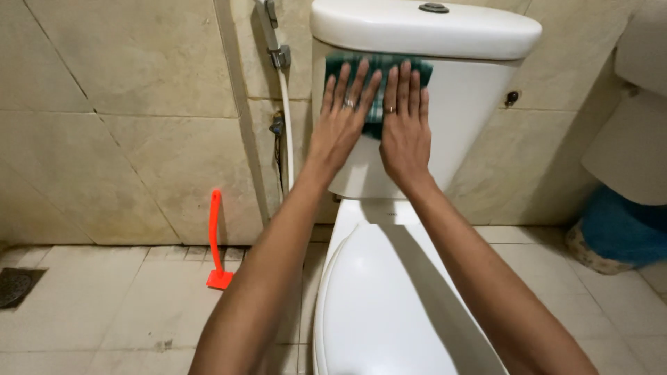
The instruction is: The person cleans a bathroom by wiping the toilet tank with a green cloth and a yellow sponge. They also wipe a wall shelf and clean the shower faucet using a white cloth.
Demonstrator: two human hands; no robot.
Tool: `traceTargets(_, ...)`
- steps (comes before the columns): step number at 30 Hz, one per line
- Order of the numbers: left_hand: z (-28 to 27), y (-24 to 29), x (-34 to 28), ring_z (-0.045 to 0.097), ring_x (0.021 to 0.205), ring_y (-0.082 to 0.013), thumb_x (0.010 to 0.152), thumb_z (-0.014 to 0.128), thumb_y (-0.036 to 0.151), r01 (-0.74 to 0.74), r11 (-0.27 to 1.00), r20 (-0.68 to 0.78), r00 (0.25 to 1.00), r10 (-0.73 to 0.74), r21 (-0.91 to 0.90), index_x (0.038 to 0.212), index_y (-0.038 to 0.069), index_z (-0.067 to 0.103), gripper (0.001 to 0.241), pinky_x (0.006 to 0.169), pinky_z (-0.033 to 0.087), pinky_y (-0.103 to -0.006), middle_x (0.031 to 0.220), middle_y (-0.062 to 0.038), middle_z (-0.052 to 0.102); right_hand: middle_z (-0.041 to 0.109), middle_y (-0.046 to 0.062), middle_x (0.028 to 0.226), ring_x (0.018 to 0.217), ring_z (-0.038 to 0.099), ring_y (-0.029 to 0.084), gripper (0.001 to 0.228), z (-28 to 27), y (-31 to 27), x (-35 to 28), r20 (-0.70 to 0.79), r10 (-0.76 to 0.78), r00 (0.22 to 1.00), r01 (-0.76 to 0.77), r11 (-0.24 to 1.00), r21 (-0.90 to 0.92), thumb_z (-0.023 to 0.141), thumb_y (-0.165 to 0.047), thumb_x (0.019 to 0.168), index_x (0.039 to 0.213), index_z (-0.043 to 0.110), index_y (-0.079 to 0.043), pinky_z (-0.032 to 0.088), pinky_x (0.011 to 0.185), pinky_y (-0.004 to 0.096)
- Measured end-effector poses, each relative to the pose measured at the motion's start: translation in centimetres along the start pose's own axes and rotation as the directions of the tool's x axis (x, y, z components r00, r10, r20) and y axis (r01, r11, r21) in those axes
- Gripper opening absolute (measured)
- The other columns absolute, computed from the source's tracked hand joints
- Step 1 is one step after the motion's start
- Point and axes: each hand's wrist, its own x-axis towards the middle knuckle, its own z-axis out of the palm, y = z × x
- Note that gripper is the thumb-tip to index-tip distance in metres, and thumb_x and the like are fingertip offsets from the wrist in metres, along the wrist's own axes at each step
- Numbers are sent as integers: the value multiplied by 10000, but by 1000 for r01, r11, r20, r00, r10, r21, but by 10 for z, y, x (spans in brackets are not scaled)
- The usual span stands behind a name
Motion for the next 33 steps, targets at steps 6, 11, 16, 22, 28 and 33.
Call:
traceTargets(6, 1, 2, 8, -16, 1627, -359, 849, 584, -179, 29, 999, -39, 999, -30, -18, 1704, 167, -73, 1133, 1342, 72, -525, 1756, -120, -93, 42, 161, 1769, 1641, 65, 298, 867, -9, 1, 9, 29, 16, 999, -15, 999, -37, 466, 123, 961, 1702, 47, -43, 99, 1351, 456)
traceTargets(11, 0, 14, -8, -6, 1619, -360, 853, 581, -157, 68, 998, 9, 998, -68, 0, 1695, 163, -64, 1108, 1339, 76, -533, 1751, -115, -67, 56, 148, 1775, 1650, 70, 285, 790, -6, 3, -3, -7, -36, 999, 36, 999, -9, 456, 66, 1025, 1710, 78, -42, 101, 1355, 454)
traceTargets(16, 30, 33, -44, -31, 1609, -380, 867, 606, -111, 79, 994, 0, 997, -79, -80, 1682, 127, -73, 1088, 1319, 51, -549, 1744, -147, -68, 118, 145, 1764, 1637, 117, 292, 766, 5, 1, -37, 57, -51, 997, 51, 999, 3, 453, 26, 1006, 1696, 125, -42, 124, 1336, 456)
traceTargets(22, 5, 55, -75, -19, 1598, -381, 819, 611, -118, 69, 997, 363, 930, -55, -26, 1675, 125, -56, 1112, 1305, 42, -534, 1744, -152, -49, 156, 154, 1745, 1620, 135, 293, 732, 32, 2, -82, 86, -41, 995, 37, 998, 42, 455, -6, 1008, 1678, 164, -42, 147, 1317, 466)
traceTargets(28, 12, 66, -99, -24, 1594, -359, 809, 582, -155, 50, 992, 319, 948, -10, -116, 1667, 136, -37, 1098, 1303, 43, -531, 1737, -137, -35, 110, 155, 1745, 1615, 106, 284, 716, 37, 0, -107, 156, -15, 988, 10, 999, 31, 446, -40, 1034, 1671, 120, -36, 140, 1317, 455)
traceTargets(33, 17, 71, -105, -17, 1593, -371, 817, 578, -141, 39, 994, 290, 957, -9, -100, 1669, 126, -20, 1075, 1299, 48, -542, 1736, -150, -23, 91, 147, 1746, 1617, 99, 277, 724, 42, 1, -115, 179, -11, 984, 17, 999, -30, 449, -53, 1032, 1668, 104, -36, 139, 1321, 444)
